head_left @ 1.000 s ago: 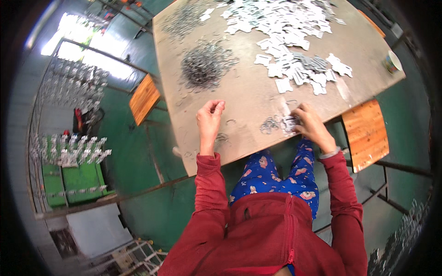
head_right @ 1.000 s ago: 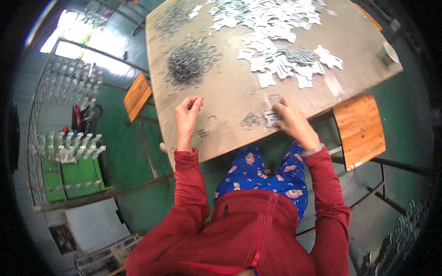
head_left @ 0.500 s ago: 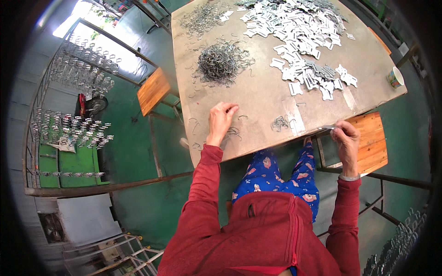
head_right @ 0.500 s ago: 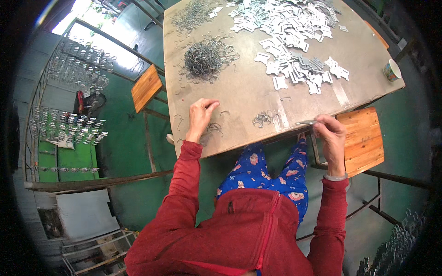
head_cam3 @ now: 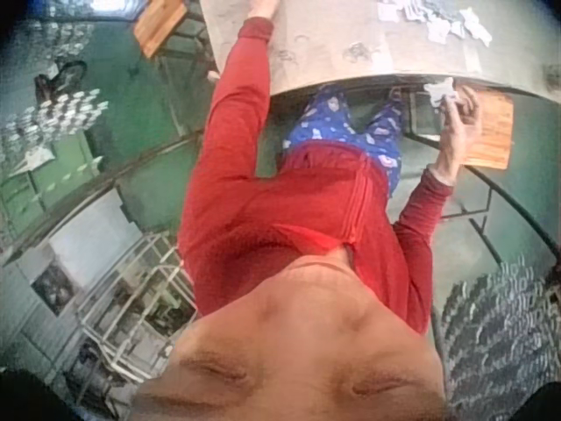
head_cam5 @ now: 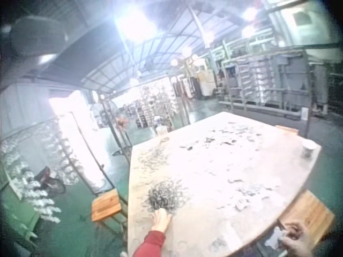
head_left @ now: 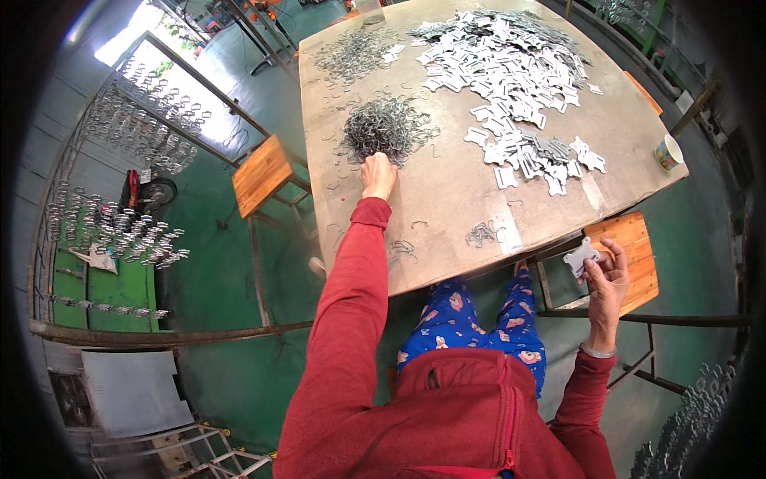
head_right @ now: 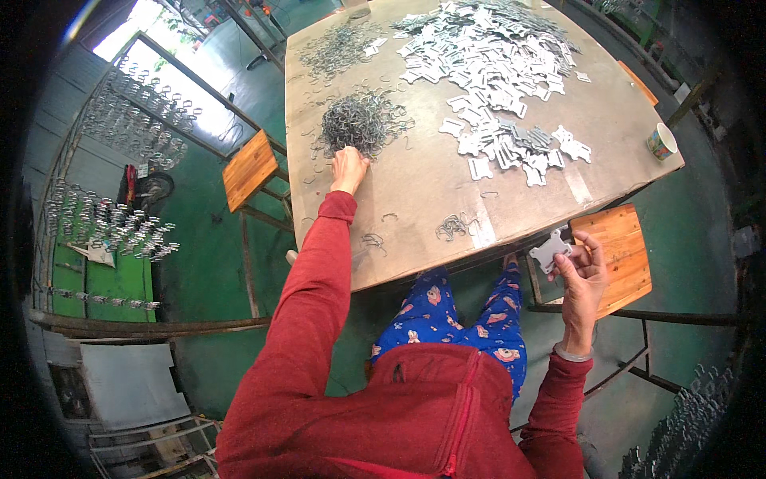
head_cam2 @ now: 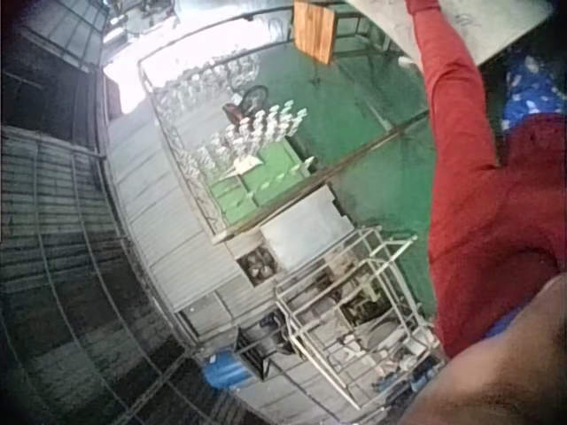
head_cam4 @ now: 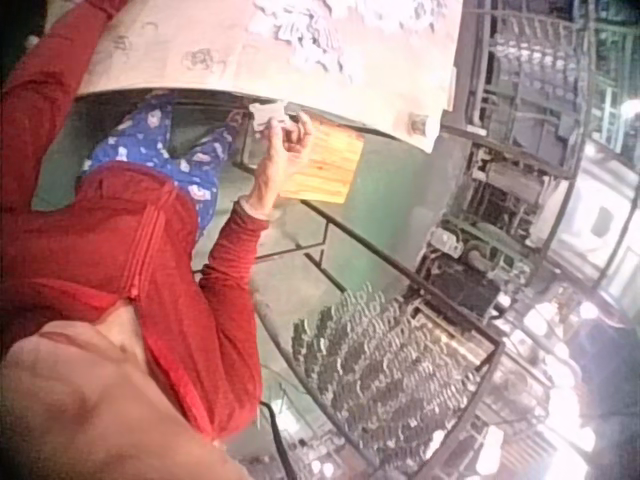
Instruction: The person prepares metal parts for hanging by threading a wire loop through a hole in each metal bracket and twisting the wire to secure it. They then hang the assembled brackets onto a large metal rack.
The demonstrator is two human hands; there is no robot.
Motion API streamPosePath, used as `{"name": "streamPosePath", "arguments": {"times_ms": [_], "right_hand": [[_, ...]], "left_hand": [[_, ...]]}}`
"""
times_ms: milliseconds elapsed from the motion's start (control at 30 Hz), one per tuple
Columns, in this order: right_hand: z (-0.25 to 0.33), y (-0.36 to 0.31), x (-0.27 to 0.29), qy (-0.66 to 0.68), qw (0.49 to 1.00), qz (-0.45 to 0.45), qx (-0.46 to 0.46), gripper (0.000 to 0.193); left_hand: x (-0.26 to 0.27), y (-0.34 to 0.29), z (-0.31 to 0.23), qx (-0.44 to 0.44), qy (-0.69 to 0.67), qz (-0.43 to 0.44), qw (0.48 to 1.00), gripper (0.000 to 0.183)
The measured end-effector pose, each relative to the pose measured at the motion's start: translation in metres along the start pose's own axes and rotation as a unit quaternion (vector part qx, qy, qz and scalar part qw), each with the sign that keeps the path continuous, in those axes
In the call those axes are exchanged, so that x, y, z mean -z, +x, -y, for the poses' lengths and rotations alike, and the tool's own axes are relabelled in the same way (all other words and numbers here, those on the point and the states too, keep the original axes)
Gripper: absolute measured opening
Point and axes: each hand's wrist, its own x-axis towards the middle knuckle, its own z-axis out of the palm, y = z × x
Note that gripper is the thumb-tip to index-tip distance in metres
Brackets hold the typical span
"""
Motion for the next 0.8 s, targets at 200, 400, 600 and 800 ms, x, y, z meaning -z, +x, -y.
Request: {"name": "streamPosePath", "arguments": {"times_ms": [200, 400, 600, 800], "right_hand": [[-0.009, -0.003, 0.001, -0.017, 0.998, 0.030, -0.043, 0.038], [-0.017, -0.009, -0.014, -0.036, 0.996, 0.053, -0.061, 0.026], [-0.013, -0.024, -0.033, 0.023, 0.994, 0.068, -0.078, 0.020], [-0.020, -0.025, -0.032, 0.033, 0.993, 0.061, -0.091, 0.020]], "left_hand": [[0.003, -0.020, 0.001, -0.196, -0.062, -0.011, 0.979, 0.014], [0.008, -0.043, -0.035, -0.153, -0.190, 0.049, 0.969, 0.015], [-0.011, -0.037, -0.050, -0.201, -0.148, 0.059, 0.967, 0.020], [0.028, -0.095, -0.131, -0.053, -0.496, 0.308, 0.810, 0.023]]}}
